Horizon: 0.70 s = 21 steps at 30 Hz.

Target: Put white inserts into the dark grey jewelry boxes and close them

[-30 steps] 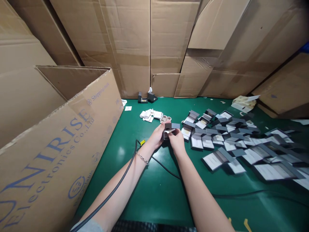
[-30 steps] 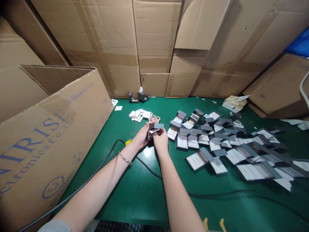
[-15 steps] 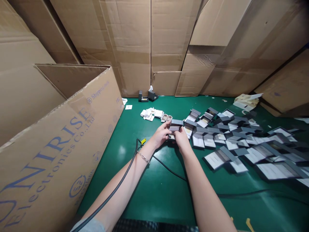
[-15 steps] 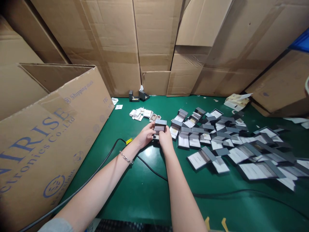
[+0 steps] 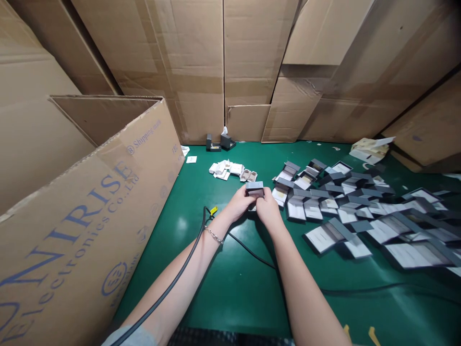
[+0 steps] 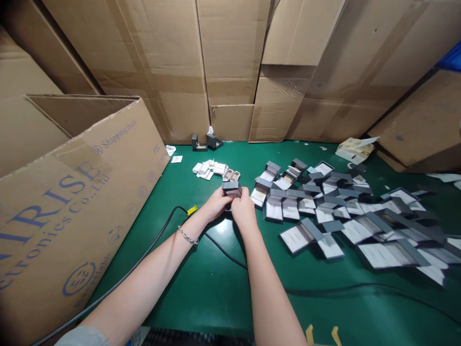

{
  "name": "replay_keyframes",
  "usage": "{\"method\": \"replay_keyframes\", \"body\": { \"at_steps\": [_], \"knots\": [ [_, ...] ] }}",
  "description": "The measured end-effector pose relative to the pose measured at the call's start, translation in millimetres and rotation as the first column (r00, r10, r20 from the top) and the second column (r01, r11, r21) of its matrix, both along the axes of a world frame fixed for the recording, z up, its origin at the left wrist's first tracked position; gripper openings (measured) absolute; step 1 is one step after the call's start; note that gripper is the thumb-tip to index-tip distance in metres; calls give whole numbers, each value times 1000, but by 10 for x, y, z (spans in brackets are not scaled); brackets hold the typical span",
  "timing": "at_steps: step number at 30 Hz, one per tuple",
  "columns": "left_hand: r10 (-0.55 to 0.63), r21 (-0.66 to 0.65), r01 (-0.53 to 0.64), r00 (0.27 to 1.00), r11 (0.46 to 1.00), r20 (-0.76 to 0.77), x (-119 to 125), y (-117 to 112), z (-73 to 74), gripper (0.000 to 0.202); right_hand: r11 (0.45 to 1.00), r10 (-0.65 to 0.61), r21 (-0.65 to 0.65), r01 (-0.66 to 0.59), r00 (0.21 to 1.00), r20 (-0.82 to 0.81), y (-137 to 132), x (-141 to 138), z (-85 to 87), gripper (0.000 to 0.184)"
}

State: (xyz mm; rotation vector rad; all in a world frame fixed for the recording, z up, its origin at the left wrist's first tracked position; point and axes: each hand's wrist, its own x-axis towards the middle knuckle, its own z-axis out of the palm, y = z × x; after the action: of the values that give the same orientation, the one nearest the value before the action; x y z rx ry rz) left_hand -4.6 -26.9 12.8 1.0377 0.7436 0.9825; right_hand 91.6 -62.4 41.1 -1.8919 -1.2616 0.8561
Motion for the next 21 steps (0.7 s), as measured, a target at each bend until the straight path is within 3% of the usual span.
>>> {"method": "replay_keyframes", "body": {
  "at_steps": [11, 21],
  "knots": [
    [127, -30, -126, 990, 992, 62, 38, -10, 34, 32, 997, 1, 81, 3, 998, -58, -7, 7, -76, 27],
    [174, -58, -168, 978, 984, 118, 13, -2, 52, 29, 997, 42, 62, -45, 998, 43, -31, -23, -41, 30]
  ]
}}
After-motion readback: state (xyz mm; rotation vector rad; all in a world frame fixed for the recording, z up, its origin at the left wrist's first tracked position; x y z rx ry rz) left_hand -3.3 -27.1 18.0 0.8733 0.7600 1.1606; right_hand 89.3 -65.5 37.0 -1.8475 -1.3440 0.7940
